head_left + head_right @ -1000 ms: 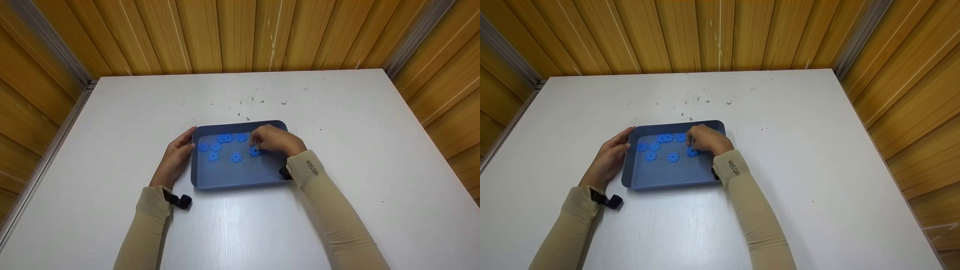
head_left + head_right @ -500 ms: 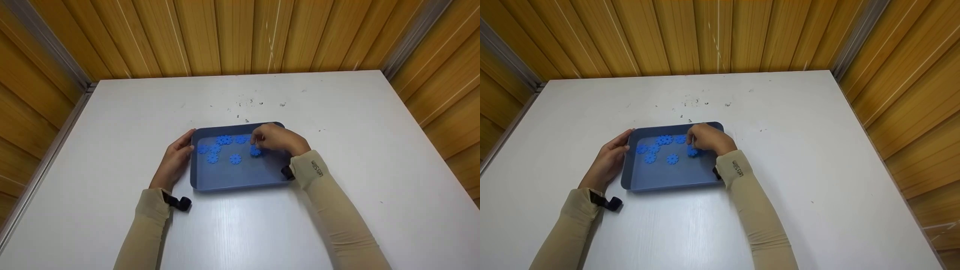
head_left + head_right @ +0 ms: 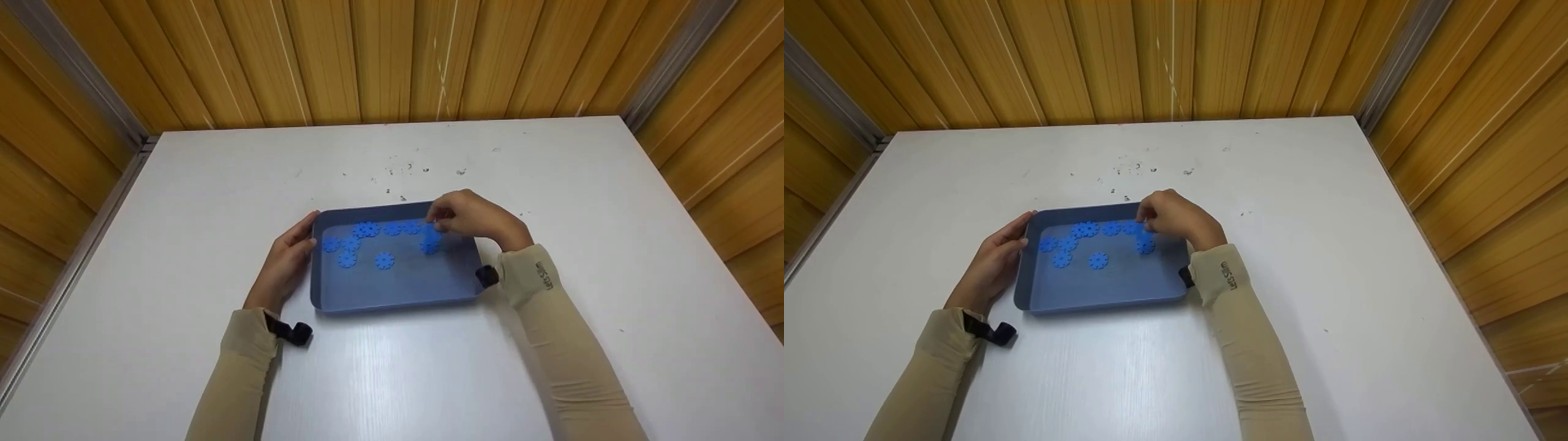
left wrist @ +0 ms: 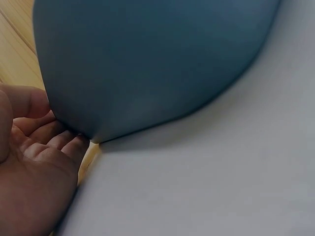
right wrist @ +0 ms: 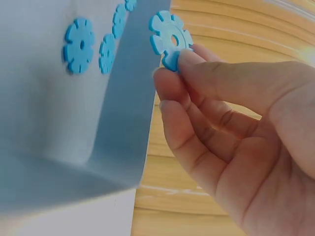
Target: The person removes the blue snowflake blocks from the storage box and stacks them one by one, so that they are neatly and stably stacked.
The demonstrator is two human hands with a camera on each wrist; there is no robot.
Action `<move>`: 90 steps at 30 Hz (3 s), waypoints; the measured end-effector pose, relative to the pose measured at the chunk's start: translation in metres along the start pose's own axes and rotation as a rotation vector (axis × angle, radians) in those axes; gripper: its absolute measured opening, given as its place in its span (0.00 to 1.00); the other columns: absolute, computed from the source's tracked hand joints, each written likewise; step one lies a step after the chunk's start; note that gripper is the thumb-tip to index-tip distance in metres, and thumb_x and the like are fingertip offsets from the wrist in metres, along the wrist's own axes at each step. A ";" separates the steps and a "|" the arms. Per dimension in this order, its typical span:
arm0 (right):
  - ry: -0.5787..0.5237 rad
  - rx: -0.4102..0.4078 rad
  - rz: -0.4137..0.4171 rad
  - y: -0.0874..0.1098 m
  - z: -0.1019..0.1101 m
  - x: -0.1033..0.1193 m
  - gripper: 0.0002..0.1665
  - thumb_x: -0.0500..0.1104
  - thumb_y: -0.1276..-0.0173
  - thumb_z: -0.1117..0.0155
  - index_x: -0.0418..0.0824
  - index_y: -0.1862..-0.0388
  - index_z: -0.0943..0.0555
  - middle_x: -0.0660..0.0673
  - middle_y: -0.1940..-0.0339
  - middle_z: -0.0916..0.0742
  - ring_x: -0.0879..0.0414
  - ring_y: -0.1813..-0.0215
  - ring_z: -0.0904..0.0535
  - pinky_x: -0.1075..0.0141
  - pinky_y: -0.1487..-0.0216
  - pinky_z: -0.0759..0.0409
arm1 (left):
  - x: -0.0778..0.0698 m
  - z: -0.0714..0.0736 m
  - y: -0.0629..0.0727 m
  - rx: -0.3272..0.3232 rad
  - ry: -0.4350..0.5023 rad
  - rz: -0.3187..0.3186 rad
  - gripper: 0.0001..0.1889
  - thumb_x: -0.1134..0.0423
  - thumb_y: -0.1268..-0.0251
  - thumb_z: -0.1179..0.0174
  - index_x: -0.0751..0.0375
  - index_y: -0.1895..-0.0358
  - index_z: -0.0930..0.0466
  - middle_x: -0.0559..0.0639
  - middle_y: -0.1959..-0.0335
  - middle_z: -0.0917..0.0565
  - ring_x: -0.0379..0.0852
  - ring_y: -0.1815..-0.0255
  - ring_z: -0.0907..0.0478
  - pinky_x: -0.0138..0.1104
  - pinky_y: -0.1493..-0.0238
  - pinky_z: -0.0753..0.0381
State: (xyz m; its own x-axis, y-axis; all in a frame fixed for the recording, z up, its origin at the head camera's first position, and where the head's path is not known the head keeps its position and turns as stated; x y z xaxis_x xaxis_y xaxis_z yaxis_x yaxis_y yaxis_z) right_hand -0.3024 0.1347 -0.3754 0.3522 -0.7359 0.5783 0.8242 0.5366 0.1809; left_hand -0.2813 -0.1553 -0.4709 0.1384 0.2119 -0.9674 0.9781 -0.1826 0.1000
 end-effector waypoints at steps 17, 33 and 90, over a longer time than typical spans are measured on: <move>-0.069 -0.140 -0.094 0.029 0.030 -0.041 0.13 0.35 0.32 0.40 0.38 0.51 0.16 0.39 0.57 0.15 0.46 0.56 0.17 0.59 0.54 0.20 | -0.004 -0.003 0.001 0.040 -0.022 -0.041 0.31 0.76 0.29 0.60 0.60 0.24 0.49 0.49 0.21 0.49 0.40 0.21 0.57 0.35 0.21 0.57; -0.078 -0.243 -0.205 0.051 0.036 -0.091 0.13 0.35 0.32 0.41 0.36 0.50 0.17 0.36 0.56 0.15 0.46 0.58 0.17 0.64 0.58 0.22 | -0.003 0.002 0.004 0.008 -0.089 -0.035 0.30 0.73 0.27 0.59 0.58 0.24 0.49 0.46 0.22 0.48 0.38 0.21 0.56 0.34 0.21 0.57; -0.119 -0.176 -0.359 0.065 0.022 -0.144 0.16 0.39 0.32 0.41 0.33 0.48 0.19 0.35 0.51 0.17 0.46 0.50 0.26 0.57 0.45 0.29 | 0.002 0.000 0.001 -0.024 -0.110 -0.019 0.29 0.71 0.27 0.58 0.56 0.25 0.45 0.45 0.23 0.45 0.39 0.21 0.54 0.34 0.22 0.55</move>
State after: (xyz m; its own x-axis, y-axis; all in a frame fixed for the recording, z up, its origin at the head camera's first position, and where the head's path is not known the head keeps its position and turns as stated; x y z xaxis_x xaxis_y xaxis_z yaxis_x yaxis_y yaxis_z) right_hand -0.3094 0.2853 -0.4293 -0.0162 -0.8049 0.5932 0.9520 0.1688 0.2551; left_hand -0.2801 -0.1551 -0.4726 0.1031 0.1081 -0.9888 0.9840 -0.1565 0.0855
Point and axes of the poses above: each hand's wrist, its own y-axis away from the middle knuckle, its own z-axis out of the back of the hand, x = y × z, the point moved 7 cm from there along -y, towards the middle knuckle
